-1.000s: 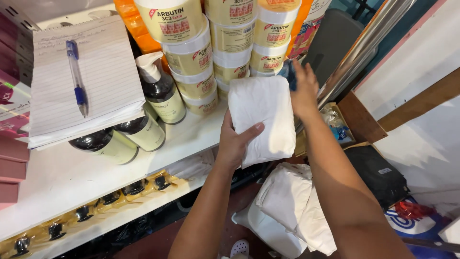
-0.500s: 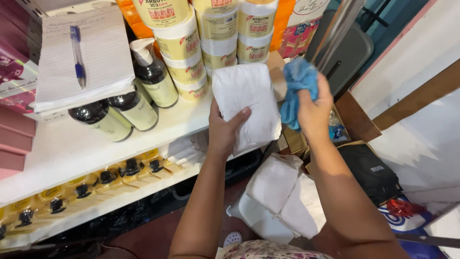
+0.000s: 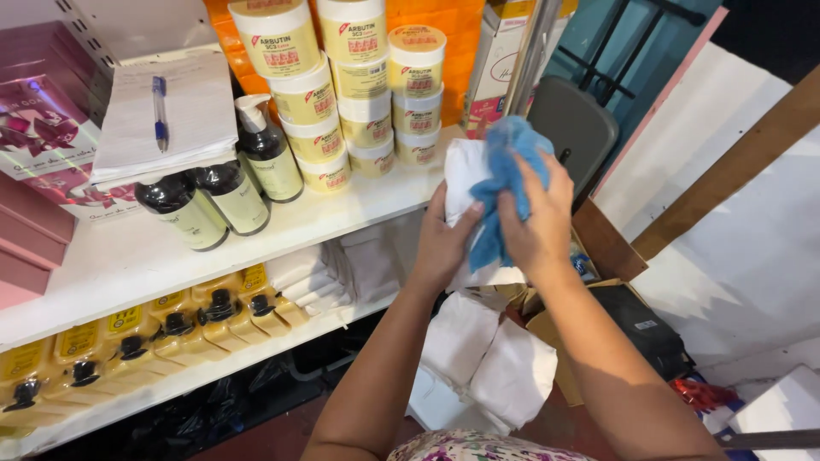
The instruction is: The person picks up folded white towels from a shelf and wipes them with a blue cloth. They handle the towels one by one, wiping the surfaces before placing them back on the shelf or stacking them on a stool.
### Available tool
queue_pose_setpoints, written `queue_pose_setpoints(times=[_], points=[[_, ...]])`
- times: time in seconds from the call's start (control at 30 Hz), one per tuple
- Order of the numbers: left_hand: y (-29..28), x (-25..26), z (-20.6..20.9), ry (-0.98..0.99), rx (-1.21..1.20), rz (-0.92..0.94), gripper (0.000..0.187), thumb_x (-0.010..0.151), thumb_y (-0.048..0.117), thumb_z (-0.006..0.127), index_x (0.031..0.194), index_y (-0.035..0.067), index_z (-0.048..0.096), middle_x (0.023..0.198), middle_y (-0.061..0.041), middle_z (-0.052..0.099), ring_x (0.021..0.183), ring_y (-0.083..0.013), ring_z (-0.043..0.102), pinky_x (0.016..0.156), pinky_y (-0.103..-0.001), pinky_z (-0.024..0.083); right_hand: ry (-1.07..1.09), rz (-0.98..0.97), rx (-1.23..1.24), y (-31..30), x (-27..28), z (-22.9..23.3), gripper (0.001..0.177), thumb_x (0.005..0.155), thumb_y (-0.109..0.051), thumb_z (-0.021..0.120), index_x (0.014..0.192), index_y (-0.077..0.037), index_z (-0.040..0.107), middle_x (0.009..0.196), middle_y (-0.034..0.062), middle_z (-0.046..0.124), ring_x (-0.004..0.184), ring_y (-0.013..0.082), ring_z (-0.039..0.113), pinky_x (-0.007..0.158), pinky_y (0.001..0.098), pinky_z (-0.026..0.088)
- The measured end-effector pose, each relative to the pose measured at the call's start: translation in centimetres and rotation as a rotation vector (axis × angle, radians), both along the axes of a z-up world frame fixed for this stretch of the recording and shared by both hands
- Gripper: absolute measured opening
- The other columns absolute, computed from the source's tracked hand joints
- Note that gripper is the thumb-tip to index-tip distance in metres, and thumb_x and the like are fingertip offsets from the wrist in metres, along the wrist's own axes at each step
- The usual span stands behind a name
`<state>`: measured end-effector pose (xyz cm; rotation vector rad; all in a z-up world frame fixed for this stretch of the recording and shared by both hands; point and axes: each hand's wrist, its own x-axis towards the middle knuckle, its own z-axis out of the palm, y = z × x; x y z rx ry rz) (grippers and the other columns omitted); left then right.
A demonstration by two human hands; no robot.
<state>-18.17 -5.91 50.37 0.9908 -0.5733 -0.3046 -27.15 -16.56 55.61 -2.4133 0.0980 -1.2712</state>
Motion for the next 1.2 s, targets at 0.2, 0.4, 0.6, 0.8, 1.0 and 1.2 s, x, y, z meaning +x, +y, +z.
queue_pose_setpoints(times=[0.2, 0.4, 0.6, 0.8, 1.0, 1.2], points=[[-2.6, -2.0, -1.1, -0.083, -0.123, -0.100, 0.057, 0.096, 0.008, 0.062, 0.151, 0.002, 0.047, 0.137, -0.009, 0.063, 0.120, -0.0150, 0.062, 0.102, -0.031, 0.053, -0.075, -0.043, -0.163, 2.2, -3.7, 0.4, 0.049, 0.094, -0.018, 0.072, 0.141, -0.010, 0.061, 0.152, 0.0245, 0.047, 0.144, 0.0508, 0.041, 0.121, 0.0568, 0.032], [-5.8, -0.7, -5.7, -0.412, 0.130, -0.023, 0.036, 0.096, 0.009, 0.069, 0.130, -0.003, 0.067, 0.119, -0.013, 0.076, 0.110, -0.0187, 0.071, 0.096, -0.034, 0.058, -0.013, 0.053, -0.103, -1.0, -2.5, 4.9, 0.049, 0.091, -0.027, 0.078, 0.137, -0.011, 0.066, 0.137, 0.0219, 0.059, 0.128, 0.0401, 0.055, 0.108, 0.0457, 0.044], [-1.3, -5.0, 2.6, -0.178, 0.024, -0.255, 0.062, 0.090, 0.018, 0.076, 0.145, 0.004, 0.051, 0.120, -0.007, 0.068, 0.106, -0.0130, 0.064, 0.094, -0.030, 0.053, 0.348, 0.266, 0.617, -13.1, -0.5, 5.0, 0.034, 0.095, -0.035, 0.072, 0.119, -0.011, 0.076, 0.106, 0.0055, 0.076, 0.094, 0.0128, 0.068, 0.088, 0.0304, 0.055], [-3.5, -2.1, -1.2, -0.424, 0.031, -0.147, 0.052, 0.094, 0.010, 0.070, 0.144, 0.000, 0.055, 0.125, -0.007, 0.070, 0.114, -0.0137, 0.064, 0.103, -0.031, 0.051, 0.089, 0.117, 0.149, -4.9, -2.5, 6.2, 0.037, 0.101, -0.034, 0.072, 0.127, -0.008, 0.073, 0.111, 0.0124, 0.073, 0.101, 0.0158, 0.066, 0.090, 0.0330, 0.054], [-0.9, -3.0, 1.4, -0.238, 0.078, -0.162, 0.053, 0.091, 0.006, 0.073, 0.140, -0.001, 0.056, 0.120, -0.007, 0.070, 0.105, -0.0152, 0.067, 0.094, -0.032, 0.055, 0.026, 0.233, 0.119, -4.1, -2.3, 7.2, 0.034, 0.098, -0.029, 0.077, 0.123, -0.007, 0.073, 0.108, 0.0123, 0.074, 0.099, 0.0225, 0.069, 0.088, 0.0340, 0.056], [0.8, -3.3, 2.3, -0.045, -0.074, -0.124, 0.053, 0.093, 0.003, 0.072, 0.143, -0.001, 0.055, 0.119, -0.008, 0.071, 0.102, -0.0157, 0.067, 0.091, -0.032, 0.055, -0.026, 0.009, 0.313, -2.7, -2.6, 2.8, 0.035, 0.100, -0.021, 0.070, 0.133, -0.010, 0.068, 0.122, 0.0168, 0.069, 0.118, 0.0321, 0.067, 0.103, 0.0372, 0.053]])
